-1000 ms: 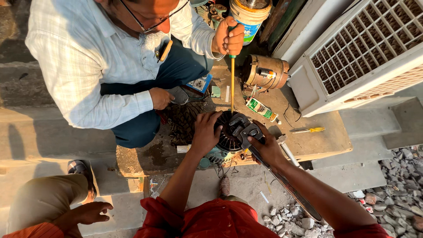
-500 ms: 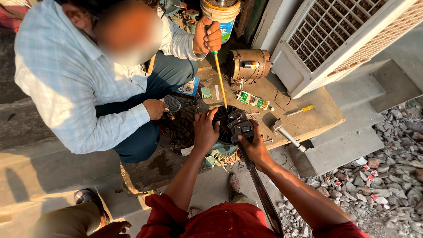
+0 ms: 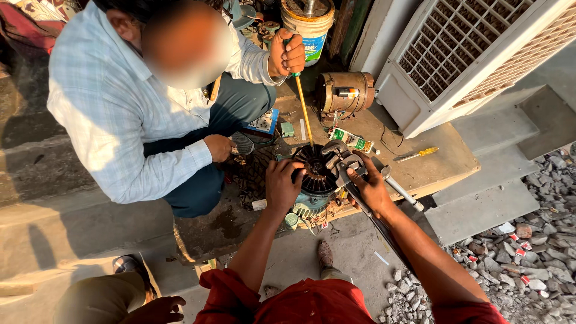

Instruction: The person uses a hammer to tap a fan impeller onto a motor shaft, then secures it with a nut. Another person assists by using a screwdriver to hold the impeller in place while the nut is tightened with a pipe wrench.

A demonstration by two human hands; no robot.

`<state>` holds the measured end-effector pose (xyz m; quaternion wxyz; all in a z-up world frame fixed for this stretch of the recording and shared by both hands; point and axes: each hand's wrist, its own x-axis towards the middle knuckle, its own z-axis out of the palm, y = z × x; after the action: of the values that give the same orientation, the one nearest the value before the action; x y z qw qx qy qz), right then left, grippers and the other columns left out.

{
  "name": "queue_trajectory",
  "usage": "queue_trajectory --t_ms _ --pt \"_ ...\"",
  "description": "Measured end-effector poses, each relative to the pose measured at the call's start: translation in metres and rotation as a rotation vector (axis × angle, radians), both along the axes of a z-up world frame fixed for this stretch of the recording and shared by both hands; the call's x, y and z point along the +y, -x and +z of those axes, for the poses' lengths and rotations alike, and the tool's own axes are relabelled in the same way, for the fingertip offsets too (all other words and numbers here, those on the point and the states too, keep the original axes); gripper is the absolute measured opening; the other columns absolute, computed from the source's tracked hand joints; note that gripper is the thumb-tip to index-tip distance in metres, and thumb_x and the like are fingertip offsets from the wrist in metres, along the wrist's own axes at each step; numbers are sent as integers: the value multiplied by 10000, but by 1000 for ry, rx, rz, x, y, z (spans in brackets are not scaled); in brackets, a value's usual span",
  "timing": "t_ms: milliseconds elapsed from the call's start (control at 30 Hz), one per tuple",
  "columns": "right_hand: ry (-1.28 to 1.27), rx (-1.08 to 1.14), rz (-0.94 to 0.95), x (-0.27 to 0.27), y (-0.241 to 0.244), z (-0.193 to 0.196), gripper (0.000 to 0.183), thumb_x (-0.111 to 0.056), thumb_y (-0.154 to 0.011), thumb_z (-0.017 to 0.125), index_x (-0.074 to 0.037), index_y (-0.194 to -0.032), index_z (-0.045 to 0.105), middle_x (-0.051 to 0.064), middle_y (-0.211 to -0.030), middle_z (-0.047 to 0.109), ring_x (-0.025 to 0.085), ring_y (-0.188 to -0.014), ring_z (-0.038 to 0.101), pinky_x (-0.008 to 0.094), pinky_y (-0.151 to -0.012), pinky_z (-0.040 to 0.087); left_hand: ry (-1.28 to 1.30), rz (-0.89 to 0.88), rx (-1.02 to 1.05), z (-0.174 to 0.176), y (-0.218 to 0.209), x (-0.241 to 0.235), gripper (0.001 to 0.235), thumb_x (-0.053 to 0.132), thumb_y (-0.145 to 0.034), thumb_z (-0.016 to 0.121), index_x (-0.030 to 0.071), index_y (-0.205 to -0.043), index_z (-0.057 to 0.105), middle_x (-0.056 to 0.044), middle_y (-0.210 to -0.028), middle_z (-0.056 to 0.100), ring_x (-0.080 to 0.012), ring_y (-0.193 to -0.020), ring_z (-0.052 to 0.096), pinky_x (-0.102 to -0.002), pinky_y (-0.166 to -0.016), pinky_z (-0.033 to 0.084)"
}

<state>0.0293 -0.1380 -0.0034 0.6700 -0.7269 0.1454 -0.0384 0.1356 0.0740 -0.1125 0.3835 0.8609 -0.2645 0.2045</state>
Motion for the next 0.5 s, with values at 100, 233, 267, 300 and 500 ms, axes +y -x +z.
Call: queue_trajectory --t_ms 100,233,267,300,500 --pt "100 1 201 -39 -25 4 605 -213 -962 664 -147 -1521 440 73 -846 695 123 -469 576 296 -391 466 82 -89 -116 7 10 7 198 288 -896 821 111 -947 749 -35 -1028 668 -270 -994 571 -464 -924 469" --pt "231 157 387 -72 -54 -5 615 -230 -954 674 -201 -1537 479 133 -837 701 119 -463 553 299 -397 441 96 -119 -105 16 20 11 232 302 -877 842 90 -908 753 -35 -1065 672 -259 -1002 587 -436 -891 502" --pt "261 30 482 -75 -64 -7 600 -219 -981 682 -171 -1546 484 122 -951 713 107 -599 591 289 -505 484 100 -112 -102 19 20 11 238 307 -859 850 92 -899 756 -30 -1065 680 -256 -1001 592 -433 -882 508" --pt "288 -97 576 -78 -75 -10 586 -209 -1008 690 -141 -1554 488 111 -1066 726 96 -735 629 279 -612 528 105 -105 -99 22 20 11 244 313 -840 858 95 -890 759 -26 -1064 687 -253 -1000 597 -430 -873 514" --pt "503 -91 837 -94 -124 -9 621 -229 -933 714 -166 -1513 502 98 -1369 670 211 -1117 617 373 -946 521 53 -53 -140 29 32 10 304 350 -824 892 98 -930 761 -5 -1108 718 -237 -947 632 -399 -810 548"
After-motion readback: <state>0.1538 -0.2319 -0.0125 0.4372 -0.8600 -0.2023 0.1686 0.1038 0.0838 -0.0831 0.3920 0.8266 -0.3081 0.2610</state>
